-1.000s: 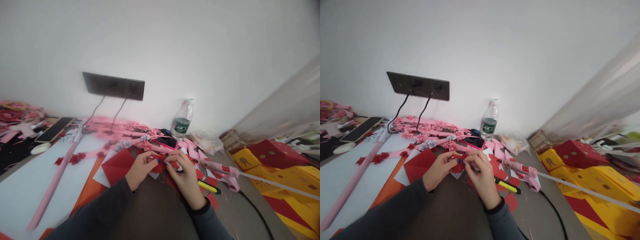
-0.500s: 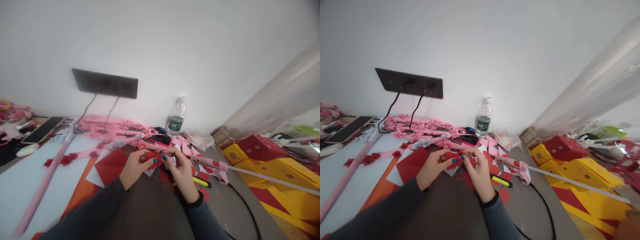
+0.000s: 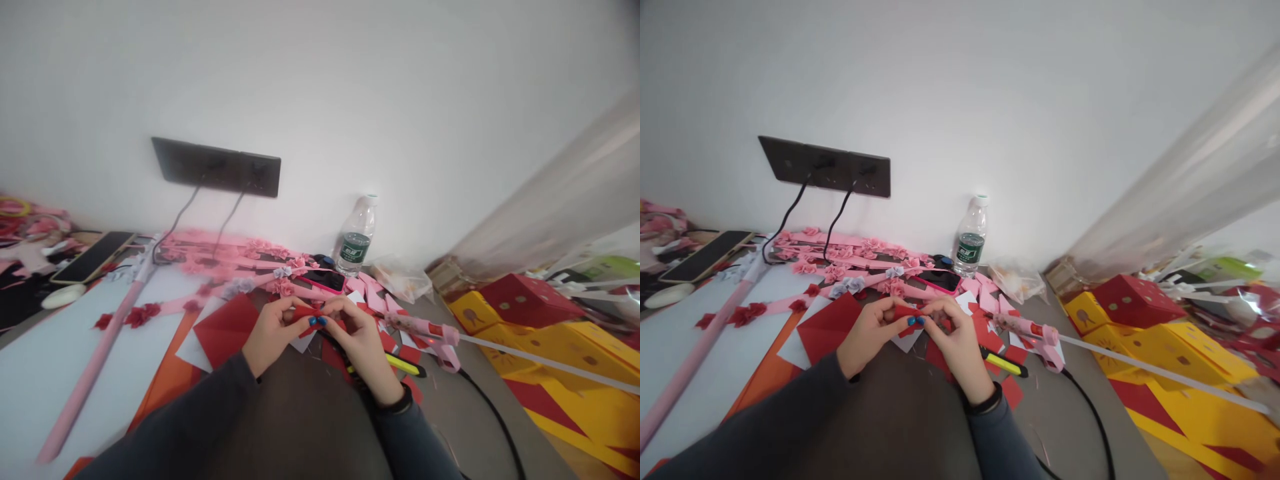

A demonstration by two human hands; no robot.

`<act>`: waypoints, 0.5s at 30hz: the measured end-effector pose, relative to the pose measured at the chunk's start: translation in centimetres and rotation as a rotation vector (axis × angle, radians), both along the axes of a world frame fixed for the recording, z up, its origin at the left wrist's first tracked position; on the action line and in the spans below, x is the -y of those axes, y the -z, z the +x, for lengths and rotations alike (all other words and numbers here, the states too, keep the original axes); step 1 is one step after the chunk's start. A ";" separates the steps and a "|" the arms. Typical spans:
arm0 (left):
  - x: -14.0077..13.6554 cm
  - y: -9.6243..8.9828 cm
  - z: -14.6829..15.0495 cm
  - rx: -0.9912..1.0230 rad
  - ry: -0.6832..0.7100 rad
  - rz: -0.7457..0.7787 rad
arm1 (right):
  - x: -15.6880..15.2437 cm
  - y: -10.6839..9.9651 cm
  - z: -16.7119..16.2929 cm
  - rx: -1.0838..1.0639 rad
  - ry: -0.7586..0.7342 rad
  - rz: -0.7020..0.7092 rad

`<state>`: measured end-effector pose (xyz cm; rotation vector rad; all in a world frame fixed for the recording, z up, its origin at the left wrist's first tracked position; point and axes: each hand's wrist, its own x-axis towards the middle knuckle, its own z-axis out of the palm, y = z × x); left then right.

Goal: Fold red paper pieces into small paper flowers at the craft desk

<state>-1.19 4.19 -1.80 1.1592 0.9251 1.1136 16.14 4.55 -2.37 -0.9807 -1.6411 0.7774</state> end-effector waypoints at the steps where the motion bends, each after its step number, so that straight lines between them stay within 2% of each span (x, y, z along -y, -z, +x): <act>1: -0.1 0.1 0.0 -0.005 -0.004 0.003 | 0.0 0.0 0.0 0.011 -0.007 -0.005; 6: -0.7 0.4 -0.4 0.063 0.051 -0.063 | -0.1 0.3 -0.1 0.025 -0.024 -0.007; 10: -0.8 0.1 -0.1 -0.001 0.036 0.032 | -0.1 0.3 -0.1 0.004 -0.045 0.030; 13: 0.2 -1.7 -0.5 -0.162 0.034 0.128 | -0.1 0.2 0.0 -0.013 -0.059 0.027; 15: 1.1 -3.7 -2.3 -0.317 0.042 0.260 | -0.1 0.2 0.2 -0.030 -0.051 0.001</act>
